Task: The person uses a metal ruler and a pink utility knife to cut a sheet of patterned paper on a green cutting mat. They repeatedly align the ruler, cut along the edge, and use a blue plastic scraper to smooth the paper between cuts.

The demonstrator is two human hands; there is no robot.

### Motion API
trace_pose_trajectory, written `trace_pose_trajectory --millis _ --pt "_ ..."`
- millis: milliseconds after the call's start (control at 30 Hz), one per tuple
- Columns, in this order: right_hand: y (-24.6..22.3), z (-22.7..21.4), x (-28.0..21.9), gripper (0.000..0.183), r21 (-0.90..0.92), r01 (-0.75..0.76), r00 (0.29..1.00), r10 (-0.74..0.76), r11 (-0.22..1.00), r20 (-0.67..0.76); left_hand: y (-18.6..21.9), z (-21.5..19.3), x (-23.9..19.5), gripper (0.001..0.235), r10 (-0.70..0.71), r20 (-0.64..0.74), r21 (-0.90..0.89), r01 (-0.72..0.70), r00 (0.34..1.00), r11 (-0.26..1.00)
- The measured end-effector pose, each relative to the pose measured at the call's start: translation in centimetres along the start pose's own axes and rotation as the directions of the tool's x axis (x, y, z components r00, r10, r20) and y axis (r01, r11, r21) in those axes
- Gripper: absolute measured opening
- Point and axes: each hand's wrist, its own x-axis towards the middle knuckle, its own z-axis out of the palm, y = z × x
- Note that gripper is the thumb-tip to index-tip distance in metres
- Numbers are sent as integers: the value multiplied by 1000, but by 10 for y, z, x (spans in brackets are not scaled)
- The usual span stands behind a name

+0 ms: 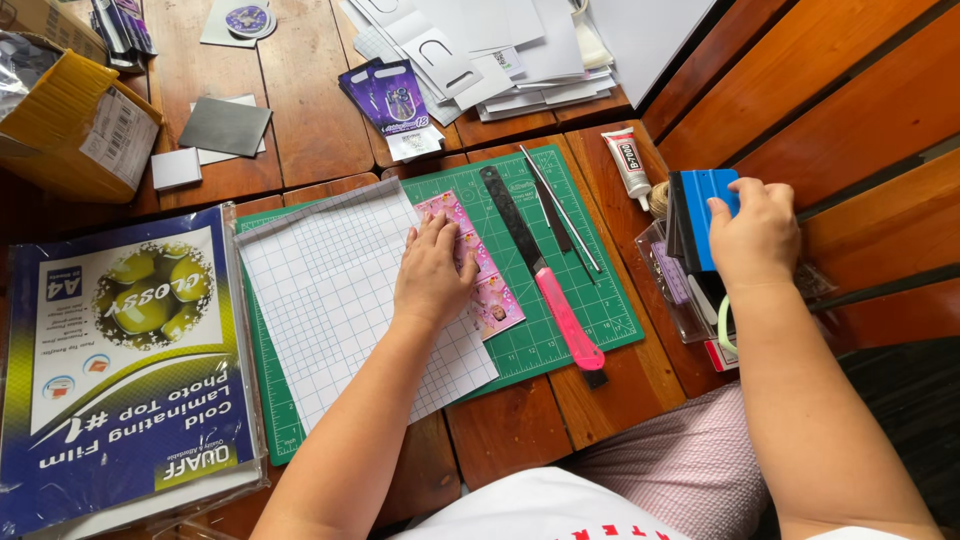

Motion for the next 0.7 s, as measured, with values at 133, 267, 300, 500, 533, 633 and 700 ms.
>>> trace_pose_trajectory --millis 133,267,300,500,533,633,700 --pt "-1 4 1 23 -7 -21 999 21 1000 36 -3 5 1 56 19 -20 22 -18 1000 1000" --pt "-10 -15 15 32 241 -183 982 168 953 80 -2 3 0 56 18 -1 12 -18 1000 1000" --pt "-13 -23 20 41 373 -284 958 243 883 156 -1 3 0 54 17 1 6 -17 1000 1000" --pt "-86 -65 47 31 695 -348 934 173 629 311 -2 4 0 55 21 -18 12 -21 1000 1000" --pt "-99 -58 45 31 697 -347 935 170 627 313 -3 7 -1 55 18 -21 15 -18 1000 1000" --pt "-120 1 56 41 658 -165 969 -3 735 245 -6 12 -2 54 41 -98 131 -28 994 991" --pt "-114 92 88 36 487 -173 962 42 856 268 -5 11 -1 55 41 -84 117 -31 996 993"
